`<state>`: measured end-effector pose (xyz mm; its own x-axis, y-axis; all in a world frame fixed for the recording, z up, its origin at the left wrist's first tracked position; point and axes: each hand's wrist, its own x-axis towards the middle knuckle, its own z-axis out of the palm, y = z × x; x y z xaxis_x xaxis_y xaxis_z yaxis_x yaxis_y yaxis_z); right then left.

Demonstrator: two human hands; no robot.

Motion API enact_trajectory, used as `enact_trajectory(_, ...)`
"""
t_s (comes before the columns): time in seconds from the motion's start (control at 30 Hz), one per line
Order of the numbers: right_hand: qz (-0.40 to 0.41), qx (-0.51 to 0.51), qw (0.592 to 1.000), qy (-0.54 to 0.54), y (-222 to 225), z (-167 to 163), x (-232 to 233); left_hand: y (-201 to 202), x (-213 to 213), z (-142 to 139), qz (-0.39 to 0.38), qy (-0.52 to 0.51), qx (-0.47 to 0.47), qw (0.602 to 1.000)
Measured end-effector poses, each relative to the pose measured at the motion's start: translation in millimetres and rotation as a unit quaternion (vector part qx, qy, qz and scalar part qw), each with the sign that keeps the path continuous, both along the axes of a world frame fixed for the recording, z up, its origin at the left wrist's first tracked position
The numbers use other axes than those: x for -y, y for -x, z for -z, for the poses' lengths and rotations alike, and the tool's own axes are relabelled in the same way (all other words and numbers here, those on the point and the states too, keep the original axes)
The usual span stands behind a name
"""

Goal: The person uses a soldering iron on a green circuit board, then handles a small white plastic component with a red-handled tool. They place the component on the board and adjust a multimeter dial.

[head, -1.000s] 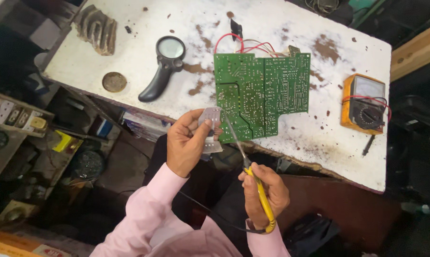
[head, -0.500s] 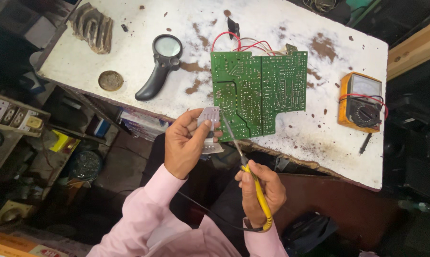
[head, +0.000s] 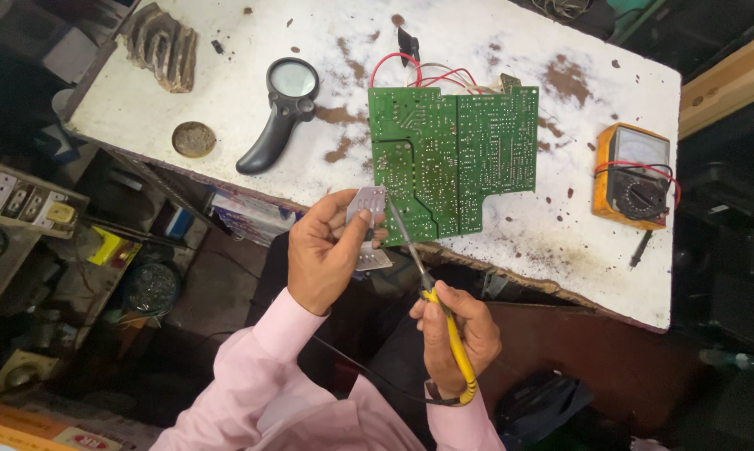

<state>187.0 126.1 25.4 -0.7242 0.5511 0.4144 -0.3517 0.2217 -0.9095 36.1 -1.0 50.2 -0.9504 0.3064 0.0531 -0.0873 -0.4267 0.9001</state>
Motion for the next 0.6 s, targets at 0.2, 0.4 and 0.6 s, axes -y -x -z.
enact_trajectory(0.2, 0.012, 0.001, 1.000, -0.024, 0, -2, 1, -2, -1, -2, -0.018, 0.017, -0.028, 0.999)
enact_trajectory(0.4, 0.008, -0.013, 0.998, -0.053, 1, -9, 2, -4, -3, -2, -0.030, 0.038, -0.025, 0.999)
enact_trajectory(0.6, 0.033, -0.012, 0.987, -0.158, 2, -19, 0, -6, -7, -2, -0.026, 0.032, -0.029, 0.999)
